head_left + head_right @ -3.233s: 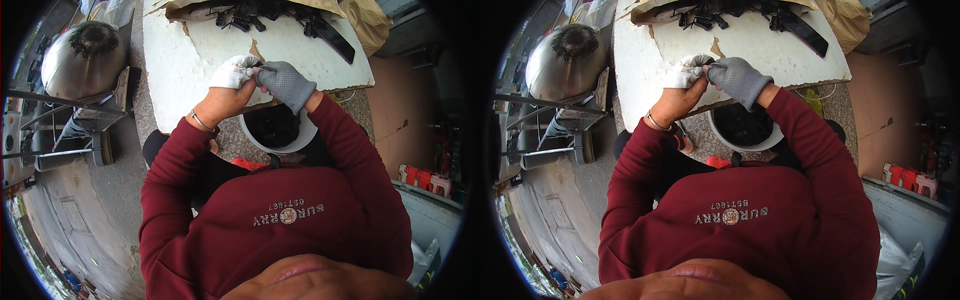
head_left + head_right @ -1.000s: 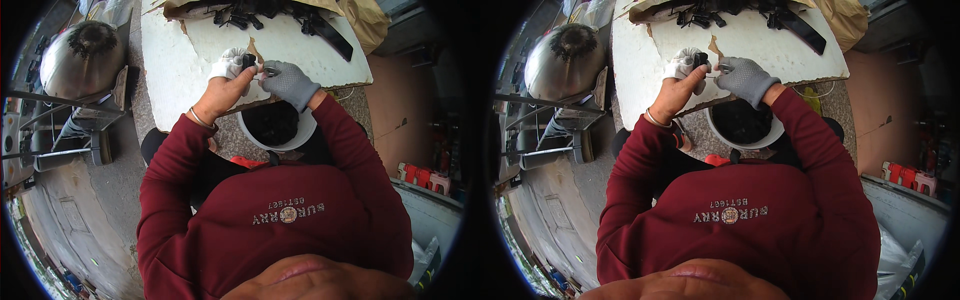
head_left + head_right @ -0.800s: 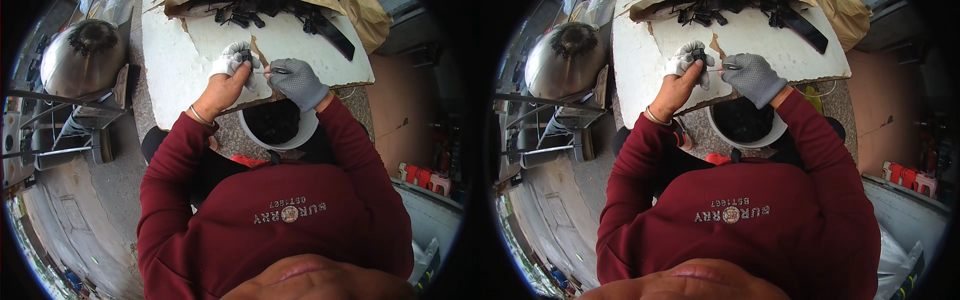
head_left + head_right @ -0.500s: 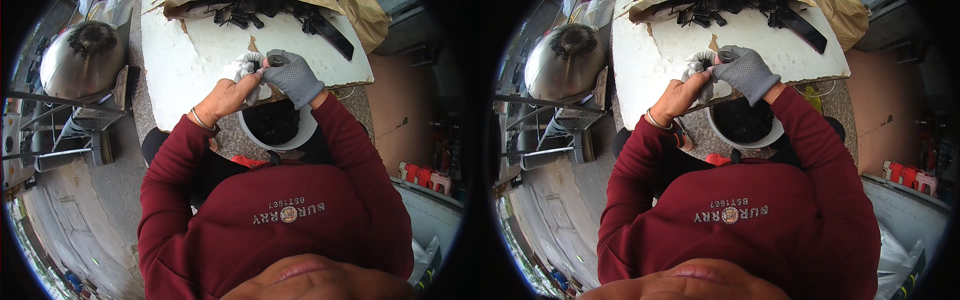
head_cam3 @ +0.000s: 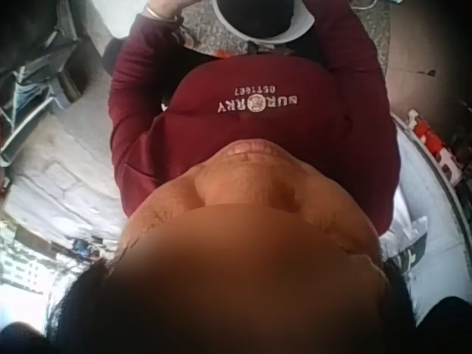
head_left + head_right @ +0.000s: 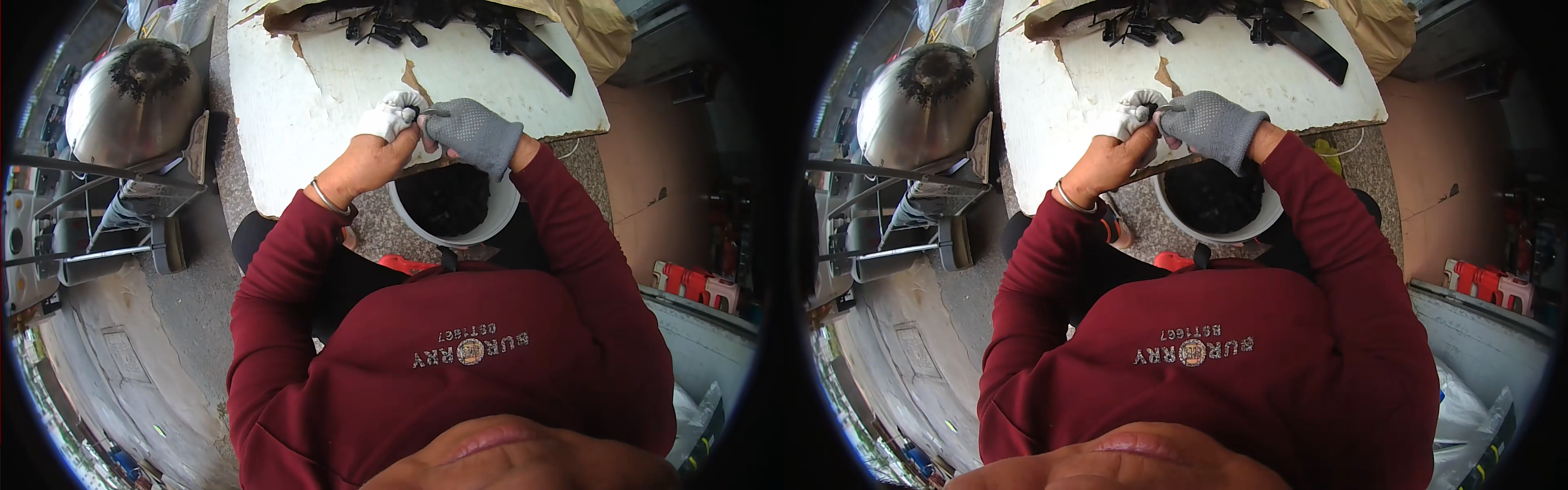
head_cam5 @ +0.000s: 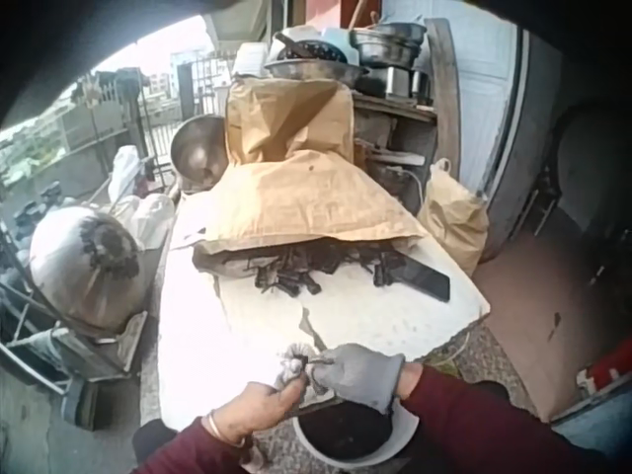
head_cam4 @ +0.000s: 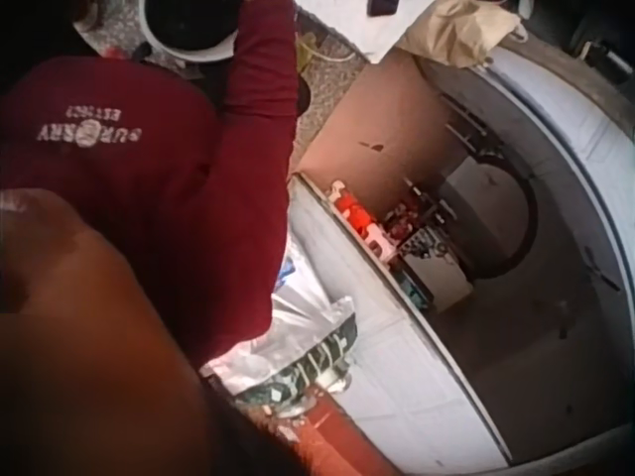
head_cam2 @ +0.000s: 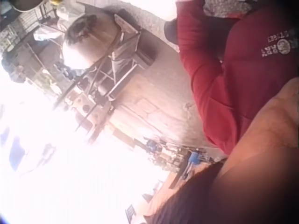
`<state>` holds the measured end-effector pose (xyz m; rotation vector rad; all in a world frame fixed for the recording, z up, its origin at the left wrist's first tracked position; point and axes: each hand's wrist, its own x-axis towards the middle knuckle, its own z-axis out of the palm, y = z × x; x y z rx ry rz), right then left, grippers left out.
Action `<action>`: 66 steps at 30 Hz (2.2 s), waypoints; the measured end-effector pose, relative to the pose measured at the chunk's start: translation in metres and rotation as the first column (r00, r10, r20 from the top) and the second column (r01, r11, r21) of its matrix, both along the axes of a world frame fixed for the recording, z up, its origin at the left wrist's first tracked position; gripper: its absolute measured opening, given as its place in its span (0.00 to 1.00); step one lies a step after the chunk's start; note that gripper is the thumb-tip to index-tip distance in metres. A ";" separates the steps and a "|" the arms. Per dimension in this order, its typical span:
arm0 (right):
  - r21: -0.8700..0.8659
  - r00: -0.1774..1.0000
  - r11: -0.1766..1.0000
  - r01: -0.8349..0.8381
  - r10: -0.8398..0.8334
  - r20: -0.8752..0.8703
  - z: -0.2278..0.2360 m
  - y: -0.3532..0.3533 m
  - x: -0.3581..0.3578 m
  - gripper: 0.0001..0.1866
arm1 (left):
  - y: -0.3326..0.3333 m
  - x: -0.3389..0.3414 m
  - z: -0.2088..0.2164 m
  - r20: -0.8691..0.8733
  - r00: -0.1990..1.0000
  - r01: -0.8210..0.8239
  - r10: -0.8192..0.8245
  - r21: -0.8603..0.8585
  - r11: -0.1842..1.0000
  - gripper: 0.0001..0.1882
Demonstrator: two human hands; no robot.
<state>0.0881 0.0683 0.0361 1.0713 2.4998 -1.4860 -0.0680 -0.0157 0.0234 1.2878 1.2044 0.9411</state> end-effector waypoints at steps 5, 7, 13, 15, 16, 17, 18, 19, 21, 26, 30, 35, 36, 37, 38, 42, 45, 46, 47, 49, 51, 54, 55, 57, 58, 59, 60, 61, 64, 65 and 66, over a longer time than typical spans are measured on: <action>0.335 0.960 0.926 -0.176 0.237 -0.152 -0.011 0.007 0.023 0.02 | 0.016 0.022 -0.017 -0.079 0.993 0.107 -0.084 0.369 0.923 0.11; 0.546 0.937 0.820 -0.171 0.307 -0.167 -0.024 0.008 0.038 0.07 | 0.020 0.035 -0.017 -0.109 0.990 0.125 -0.095 0.323 0.938 0.11; 0.768 0.907 0.640 -0.031 0.340 -0.248 -0.007 -0.005 0.115 0.06 | 0.014 0.116 0.003 -0.125 0.991 0.100 -0.056 0.381 0.919 0.15; 0.368 0.961 0.930 -0.018 0.117 -0.249 0.013 -0.007 0.142 0.08 | 0.008 0.134 0.016 -0.071 0.987 0.157 -0.143 0.282 0.946 0.15; -0.128 0.987 0.991 0.043 -0.062 -0.145 0.028 -0.012 0.155 0.12 | 0.004 0.144 0.026 0.002 0.979 0.201 -0.205 0.175 0.964 0.15; -0.276 0.978 0.939 0.203 -0.210 0.004 0.046 -0.027 0.171 0.19 | -0.006 0.162 0.027 0.122 0.971 0.193 -0.205 0.102 0.976 0.15; -0.225 0.982 0.956 0.187 -0.184 0.034 0.051 -0.037 0.192 0.19 | -0.019 0.178 0.031 0.080 0.971 0.216 -0.223 0.090 0.972 0.15; -0.170 0.982 0.968 0.184 -0.174 0.069 0.057 -0.048 0.226 0.18 | -0.032 0.202 0.044 0.043 0.966 0.252 -0.256 0.081 0.964 0.14; -0.021 0.995 0.995 0.100 -0.100 -0.006 0.059 -0.067 0.289 0.19 | -0.051 0.246 0.055 -0.117 0.940 0.315 -0.319 -0.050 0.948 0.16; -0.021 0.961 0.962 0.273 -0.272 0.047 0.066 -0.114 0.400 0.18 | -0.093 0.339 0.025 -0.343 0.902 0.332 -0.262 0.164 0.929 0.27; -0.236 0.937 0.907 0.349 -0.346 0.053 0.048 -0.146 0.509 0.16 | -0.137 0.438 0.009 -0.434 0.900 0.166 -0.048 0.239 0.957 0.27; -0.415 0.859 0.755 0.507 -0.484 0.169 0.034 -0.166 0.607 0.12 | -0.183 0.515 0.026 -0.353 0.936 0.094 0.003 0.259 0.961 0.15; -0.420 0.864 0.761 0.495 -0.480 0.151 0.030 -0.165 0.622 0.12 | -0.186 0.526 0.035 -0.318 0.948 0.073 0.005 0.232 0.970 0.13; -0.429 0.854 0.745 0.511 -0.497 0.154 0.028 -0.164 0.634 0.12 | -0.186 0.542 0.058 -0.269 0.961 0.002 0.069 0.257 0.966 0.09; -0.439 0.845 0.731 0.523 -0.512 0.155 0.034 -0.162 0.640 0.12 | -0.183 0.552 0.084 -0.257 0.960 -0.053 0.109 0.215 0.975 0.08; -0.424 0.832 0.723 0.546 -0.528 0.171 0.050 -0.126 0.660 0.11 | -0.100 0.544 0.143 -0.367 0.836 -0.070 0.409 0.667 0.742 0.09; -0.418 0.857 0.750 0.512 -0.481 0.188 0.077 -0.060 0.655 0.11 | 0.022 0.505 0.174 -0.630 0.557 0.140 0.541 0.713 0.687 0.16; -0.409 0.847 0.744 0.528 -0.498 0.186 0.079 -0.037 0.652 0.12 | 0.064 0.494 0.178 -0.650 0.511 0.146 0.563 0.711 0.688 0.16; -0.406 0.841 0.739 0.538 -0.507 0.190 0.078 -0.019 0.646 0.12 | 0.102 0.480 0.173 -0.687 0.450 0.193 0.571 0.699 0.689 0.17; -0.463 0.834 0.702 0.542 -0.519 0.189 0.071 0.018 0.639 0.12 | 0.185 0.460 0.163 -0.742 0.329 0.247 0.584 0.665 0.705 0.17; -0.482 0.829 0.683 0.549 -0.516 0.214 0.051 0.064 0.634 0.13 | 0.276 0.456 0.167 -0.864 0.175 0.063 0.472 0.488 0.870 0.16; -0.436 0.846 0.726 0.532 -0.481 0.231 0.052 0.166 0.595 0.14 | 0.443 0.362 0.157 -0.780 0.072 0.295 0.622 0.612 0.734 0.23; -0.424 0.854 0.742 0.520 -0.467 0.229 0.049 0.202 0.588 0.14 | 0.499 0.343 0.159 -0.720 0.170 0.240 0.673 0.692 0.680 0.25; -0.441 0.872 0.754 0.487 -0.442 0.208 0.044 0.261 0.566 0.14 | 0.601 0.273 0.186 -0.677 0.222 0.253 0.702 0.735 0.629 0.27; -0.460 0.891 0.764 0.452 -0.413 0.189 0.042 0.284 0.554 0.14 | 0.638 0.233 0.201 -0.708 0.186 0.327 0.681 0.698 0.637 0.27; -0.449 0.880 0.757 0.474 -0.425 0.212 0.034 0.301 0.560 0.14 | 0.672 0.265 0.197 -0.760 0.315 0.379 0.569 0.650 0.658 0.26; -0.451 0.857 0.729 0.514 -0.454 0.242 0.030 0.312 0.566 0.14 | 0.688 0.305 0.206 -0.791 0.419 0.439 0.446 0.606 0.663 0.26; -0.472 0.855 0.714 0.517 -0.457 0.244 0.031 0.320 0.560 0.14 | 0.699 0.295 0.207 -0.793 0.407 0.434 0.453 0.604 0.668 0.26; -0.485 0.856 0.706 0.516 -0.447 0.260 0.022 0.333 0.557 0.13 | 0.669 0.324 0.172 -0.798 0.451 0.374 0.400 0.575 0.727 0.26; -0.474 0.860 0.718 0.510 -0.432 0.272 0.019 0.330 0.559 0.14 | 0.653 0.342 0.155 -0.798 0.474 0.356 0.372 0.560 0.748 0.26; -0.479 0.873 0.729 0.488 -0.412 0.261 0.018 0.329 0.555 0.14 | 0.641 0.339 0.154 -0.800 0.473 0.326 0.370 0.549 0.770 0.26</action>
